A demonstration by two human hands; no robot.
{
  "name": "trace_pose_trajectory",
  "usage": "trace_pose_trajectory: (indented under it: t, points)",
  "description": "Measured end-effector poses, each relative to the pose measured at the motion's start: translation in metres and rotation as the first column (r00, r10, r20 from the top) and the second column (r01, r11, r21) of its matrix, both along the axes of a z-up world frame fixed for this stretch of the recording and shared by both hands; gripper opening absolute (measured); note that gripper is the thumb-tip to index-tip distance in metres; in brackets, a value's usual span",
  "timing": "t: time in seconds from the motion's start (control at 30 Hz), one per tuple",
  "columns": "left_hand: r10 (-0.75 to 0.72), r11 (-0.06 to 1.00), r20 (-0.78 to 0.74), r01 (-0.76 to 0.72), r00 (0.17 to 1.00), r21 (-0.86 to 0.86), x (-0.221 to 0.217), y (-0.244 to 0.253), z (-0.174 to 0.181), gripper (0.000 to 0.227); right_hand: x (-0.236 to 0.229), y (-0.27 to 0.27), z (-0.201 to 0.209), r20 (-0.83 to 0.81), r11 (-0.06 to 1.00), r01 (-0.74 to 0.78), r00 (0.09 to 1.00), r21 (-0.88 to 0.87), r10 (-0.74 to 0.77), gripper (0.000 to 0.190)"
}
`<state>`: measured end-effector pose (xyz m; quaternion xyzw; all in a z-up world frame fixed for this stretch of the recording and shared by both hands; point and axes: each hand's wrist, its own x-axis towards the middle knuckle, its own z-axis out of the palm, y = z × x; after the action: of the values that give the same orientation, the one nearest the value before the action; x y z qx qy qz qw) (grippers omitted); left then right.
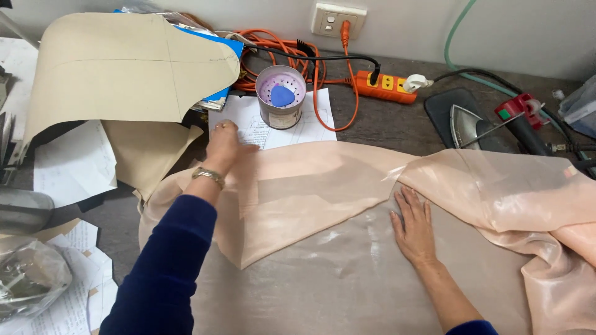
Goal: Smoothing, unfolding, and aligning a large piece of sheer fabric on a workbench in a sewing factory.
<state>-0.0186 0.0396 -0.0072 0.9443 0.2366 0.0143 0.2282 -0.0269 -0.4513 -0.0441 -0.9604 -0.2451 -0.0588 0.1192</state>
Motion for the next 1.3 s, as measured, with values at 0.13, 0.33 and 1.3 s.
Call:
trace_pose_trajectory:
  t: [0.13,0.33,1.3]
  points:
    - [0.000,0.999,-0.161,-0.006,0.987,-0.035,0.001,-0.021,0.021,0.080,0.000,0.000,-0.002,-0.034,1.000,0.015,0.999,-0.002,-0.015,0.046]
    - [0.049,0.991,-0.181,-0.071,0.982,-0.117,0.014,0.011,-0.006,0.039,0.000,0.001,0.000,-0.033,1.000,0.012,0.999,0.007,-0.012,0.046]
    - [0.225,0.883,-0.059,-0.178,0.972,0.434,-0.234,0.063,0.082,0.050,-0.002,0.006,0.015,-0.049,0.991,-0.067,0.996,0.113,0.072,0.048]
